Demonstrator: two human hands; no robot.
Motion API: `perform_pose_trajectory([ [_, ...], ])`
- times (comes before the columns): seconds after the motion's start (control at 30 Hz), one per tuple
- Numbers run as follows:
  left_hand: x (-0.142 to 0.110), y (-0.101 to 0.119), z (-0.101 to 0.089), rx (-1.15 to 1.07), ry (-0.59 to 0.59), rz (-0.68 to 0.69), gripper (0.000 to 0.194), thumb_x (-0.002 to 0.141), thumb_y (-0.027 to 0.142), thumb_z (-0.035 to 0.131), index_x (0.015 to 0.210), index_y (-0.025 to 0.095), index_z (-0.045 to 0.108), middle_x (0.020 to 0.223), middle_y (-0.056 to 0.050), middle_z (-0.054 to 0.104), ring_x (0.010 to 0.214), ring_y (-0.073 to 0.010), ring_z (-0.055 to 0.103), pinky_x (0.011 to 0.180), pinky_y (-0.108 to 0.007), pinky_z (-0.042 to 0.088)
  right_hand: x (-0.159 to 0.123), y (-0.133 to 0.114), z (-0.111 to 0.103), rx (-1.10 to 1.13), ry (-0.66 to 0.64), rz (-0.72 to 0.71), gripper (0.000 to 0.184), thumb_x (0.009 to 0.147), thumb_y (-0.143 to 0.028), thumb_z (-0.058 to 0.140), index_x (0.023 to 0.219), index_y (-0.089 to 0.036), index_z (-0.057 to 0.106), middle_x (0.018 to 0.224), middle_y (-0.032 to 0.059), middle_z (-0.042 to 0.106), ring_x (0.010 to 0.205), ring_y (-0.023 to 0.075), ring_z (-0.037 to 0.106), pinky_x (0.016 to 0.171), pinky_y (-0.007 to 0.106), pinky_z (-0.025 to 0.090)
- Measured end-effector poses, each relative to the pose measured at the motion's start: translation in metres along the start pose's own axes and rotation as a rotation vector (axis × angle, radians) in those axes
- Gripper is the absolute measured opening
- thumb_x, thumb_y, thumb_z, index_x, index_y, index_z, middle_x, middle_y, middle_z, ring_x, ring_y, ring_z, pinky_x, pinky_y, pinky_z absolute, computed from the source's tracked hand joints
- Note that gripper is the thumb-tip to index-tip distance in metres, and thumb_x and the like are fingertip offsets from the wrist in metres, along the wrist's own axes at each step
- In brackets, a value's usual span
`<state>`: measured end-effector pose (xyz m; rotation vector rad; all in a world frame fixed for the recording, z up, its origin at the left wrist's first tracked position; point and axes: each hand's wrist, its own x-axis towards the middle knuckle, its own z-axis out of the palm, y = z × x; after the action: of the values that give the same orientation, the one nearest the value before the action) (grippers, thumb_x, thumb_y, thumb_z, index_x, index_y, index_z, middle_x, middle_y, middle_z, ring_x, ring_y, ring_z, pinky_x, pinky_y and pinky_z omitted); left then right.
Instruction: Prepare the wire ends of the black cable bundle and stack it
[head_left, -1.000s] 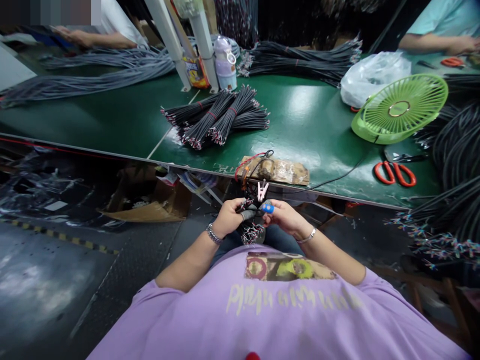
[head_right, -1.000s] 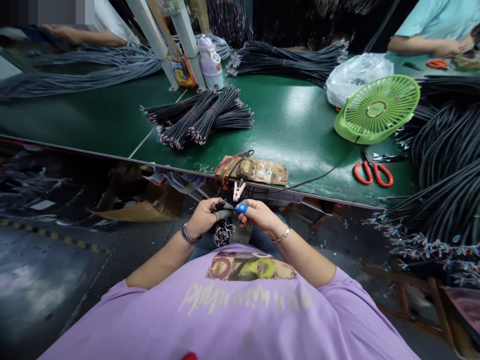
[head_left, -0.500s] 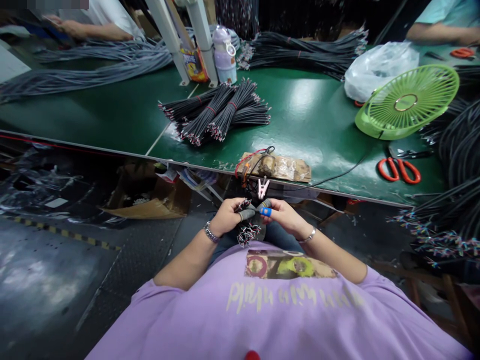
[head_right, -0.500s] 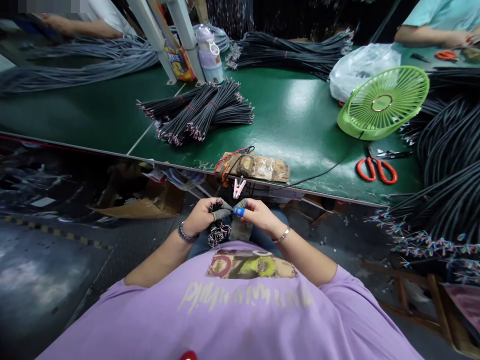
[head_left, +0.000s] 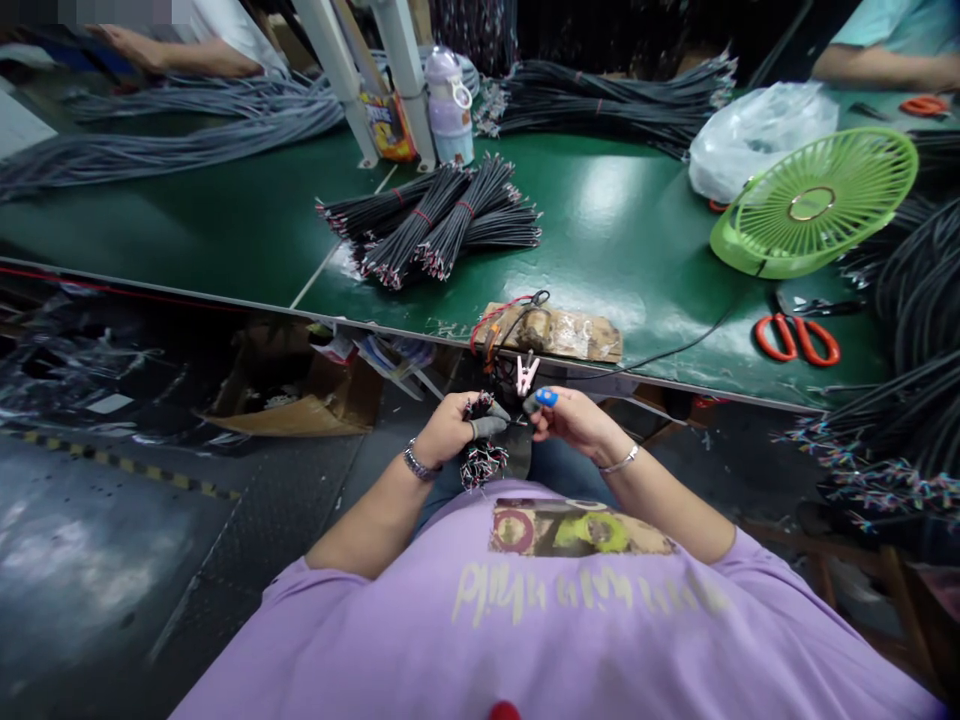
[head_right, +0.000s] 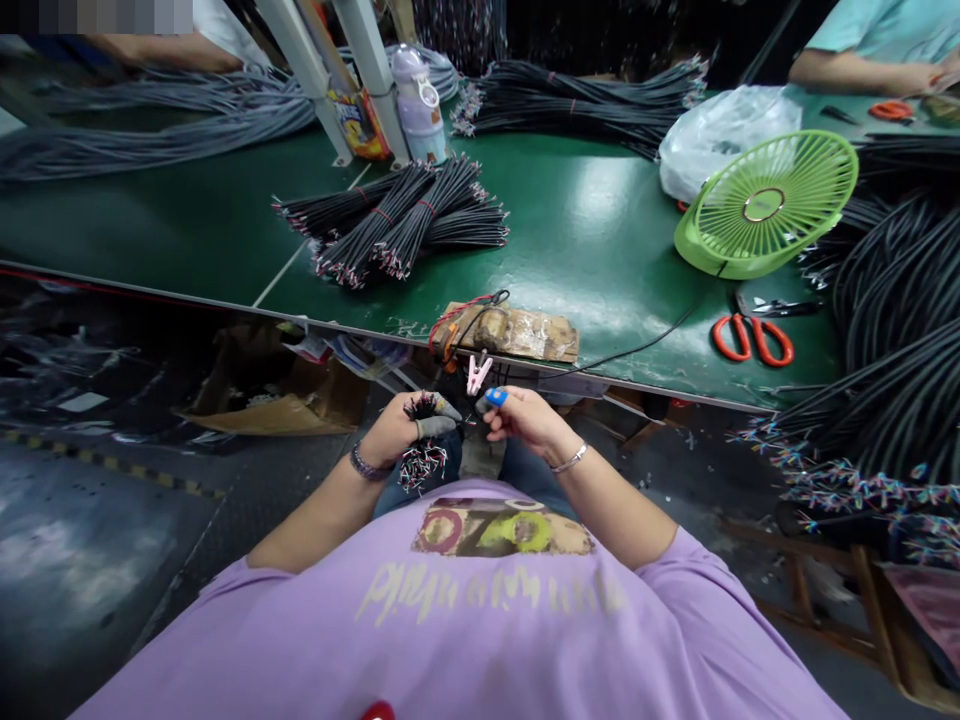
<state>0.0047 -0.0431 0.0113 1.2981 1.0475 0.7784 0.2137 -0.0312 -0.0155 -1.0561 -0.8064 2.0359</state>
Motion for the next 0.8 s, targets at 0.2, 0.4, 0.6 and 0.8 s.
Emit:
perform_pose_trajectory([
  [0.2,0.002,0.003,0.002,0.017,-0.134,-0.037,0.018,0.060,0.024,0.076,0.069,0.011,0.068,0.063,-0.003,0.065,0.057,-0.0116,0.056,0.058,-0.023,0.046,-0.004,-0.004,0.014,-0.342,-0.242,-0.066,0.027,0.063,-0.034,0.076,0.064,-0.013,0.060,0.052,-0.0022,0.059,0.046,0.0063,0.051,0.048,0.018,0.043],
  [0.4,-0.002,0.005,0.000,-0.014,-0.162,-0.022,0.018,0.060,0.024,0.075,0.071,0.010,0.071,0.066,-0.005,0.067,0.060,-0.0132,0.058,0.061,-0.024,0.047,0.009,-0.002,0.006,-0.384,0.055,-0.237,0.027,0.060,-0.029,0.076,0.057,-0.016,0.053,0.048,-0.0053,0.053,0.045,0.0065,0.045,0.044,0.019,0.038],
  [0.6,0.001,0.008,-0.002,-0.170,0.031,-0.014,0.020,0.059,0.025,0.077,0.074,0.012,0.072,0.063,-0.003,0.066,0.056,-0.0113,0.056,0.056,-0.022,0.045,0.020,-0.003,0.001,0.063,0.071,-0.099,0.038,0.069,-0.052,0.069,0.072,-0.017,0.056,0.061,-0.0025,0.060,0.047,0.0069,0.049,0.055,0.027,0.052],
  [0.8,0.011,0.011,0.004,-0.291,0.136,0.018,0.022,0.056,0.025,0.079,0.071,0.011,0.071,0.061,-0.002,0.065,0.053,-0.0096,0.053,0.054,-0.022,0.042,0.032,-0.005,0.015,0.157,-0.043,-0.064,0.043,0.081,-0.059,0.053,0.085,-0.017,0.062,0.076,0.0036,0.067,0.059,0.0101,0.059,0.059,0.025,0.054],
])
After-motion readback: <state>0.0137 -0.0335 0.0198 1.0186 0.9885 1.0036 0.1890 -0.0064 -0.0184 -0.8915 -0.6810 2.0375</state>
